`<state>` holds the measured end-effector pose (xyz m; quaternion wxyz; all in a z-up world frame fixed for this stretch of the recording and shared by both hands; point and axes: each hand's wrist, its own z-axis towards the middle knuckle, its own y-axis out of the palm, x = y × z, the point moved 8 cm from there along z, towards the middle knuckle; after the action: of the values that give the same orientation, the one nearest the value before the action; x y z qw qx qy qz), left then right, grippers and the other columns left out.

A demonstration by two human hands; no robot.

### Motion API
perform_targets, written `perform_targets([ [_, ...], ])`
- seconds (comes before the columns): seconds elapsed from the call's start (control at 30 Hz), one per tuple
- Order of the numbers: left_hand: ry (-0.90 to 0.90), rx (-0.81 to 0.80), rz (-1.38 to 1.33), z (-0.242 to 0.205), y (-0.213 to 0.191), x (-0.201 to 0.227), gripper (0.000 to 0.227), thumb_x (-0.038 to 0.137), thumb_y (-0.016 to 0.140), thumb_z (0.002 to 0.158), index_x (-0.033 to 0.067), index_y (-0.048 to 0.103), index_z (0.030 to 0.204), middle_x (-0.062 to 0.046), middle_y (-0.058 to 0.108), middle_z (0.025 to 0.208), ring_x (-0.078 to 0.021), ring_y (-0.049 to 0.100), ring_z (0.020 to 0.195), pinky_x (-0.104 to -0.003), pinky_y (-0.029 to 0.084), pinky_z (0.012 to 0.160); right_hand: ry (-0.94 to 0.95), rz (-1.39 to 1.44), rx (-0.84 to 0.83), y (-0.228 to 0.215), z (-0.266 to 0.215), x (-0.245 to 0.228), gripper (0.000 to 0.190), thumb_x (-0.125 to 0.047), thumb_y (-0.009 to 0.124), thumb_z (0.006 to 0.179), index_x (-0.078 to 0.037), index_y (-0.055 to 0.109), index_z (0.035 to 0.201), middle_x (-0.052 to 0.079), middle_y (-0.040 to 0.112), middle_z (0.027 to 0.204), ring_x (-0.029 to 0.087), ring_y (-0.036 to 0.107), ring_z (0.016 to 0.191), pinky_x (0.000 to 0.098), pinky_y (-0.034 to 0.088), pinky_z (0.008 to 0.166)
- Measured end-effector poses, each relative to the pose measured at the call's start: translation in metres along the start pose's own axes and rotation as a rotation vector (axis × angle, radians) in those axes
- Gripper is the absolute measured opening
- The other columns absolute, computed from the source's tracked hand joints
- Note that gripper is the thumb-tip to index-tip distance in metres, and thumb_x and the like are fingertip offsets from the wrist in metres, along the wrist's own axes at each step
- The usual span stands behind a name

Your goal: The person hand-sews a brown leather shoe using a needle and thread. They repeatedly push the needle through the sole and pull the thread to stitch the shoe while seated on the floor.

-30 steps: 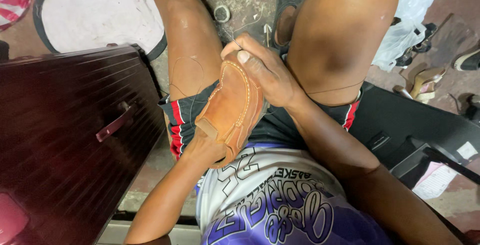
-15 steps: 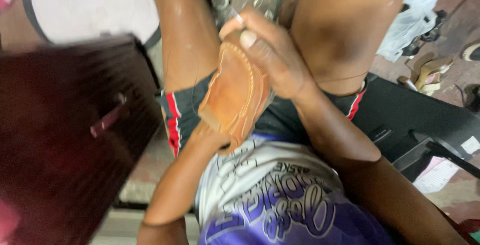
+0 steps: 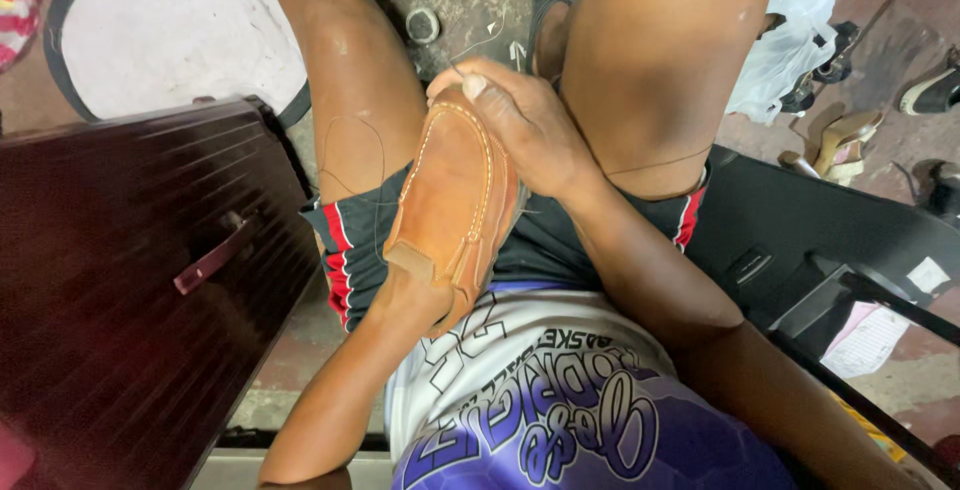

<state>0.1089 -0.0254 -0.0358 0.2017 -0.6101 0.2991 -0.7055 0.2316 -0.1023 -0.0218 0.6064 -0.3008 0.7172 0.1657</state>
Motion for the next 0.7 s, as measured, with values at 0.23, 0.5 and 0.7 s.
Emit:
perform_targets([
  [0.23,0.034,-0.003,-0.007,0.006,0.002,-0.002,0.042,0.014,0.066,0.090,0.0072,0.063,0.131,-0.016,0.063,0.135,-0.0381,0.056,0.131,-0.048,0.044,0.112,-0.051,-0.010,-0.026,0.002,-0.002,-0.008,0.045,-0.039,0.039,0.111,-0.003,0.066,0.119,0.009,0.074,0.102,0.015,0.070,0.096,0.0305,0.055,0.088],
  [0.5,0.046,-0.054,-0.014,0.013,0.009,-0.008,0.041,0.014,0.065,0.090,0.0071,0.064,0.130,-0.016,0.064,0.133,-0.0374,0.056,0.130,-0.047,0.044,0.111,-0.117,-0.041,-0.030,0.003,0.001,-0.026,0.043,-0.036,0.039,0.113,-0.002,0.064,0.120,0.008,0.072,0.103,0.014,0.069,0.100,0.0295,0.054,0.091],
  [0.7,-0.019,-0.055,-0.022,0.024,0.025,-0.018,0.040,0.014,0.065,0.090,0.0070,0.064,0.129,-0.016,0.064,0.132,-0.0369,0.057,0.129,-0.046,0.045,0.110,-0.118,0.053,-0.062,0.000,0.002,-0.029,0.043,-0.036,0.037,0.112,-0.003,0.063,0.121,0.007,0.069,0.103,0.016,0.067,0.097,0.0294,0.054,0.090],
])
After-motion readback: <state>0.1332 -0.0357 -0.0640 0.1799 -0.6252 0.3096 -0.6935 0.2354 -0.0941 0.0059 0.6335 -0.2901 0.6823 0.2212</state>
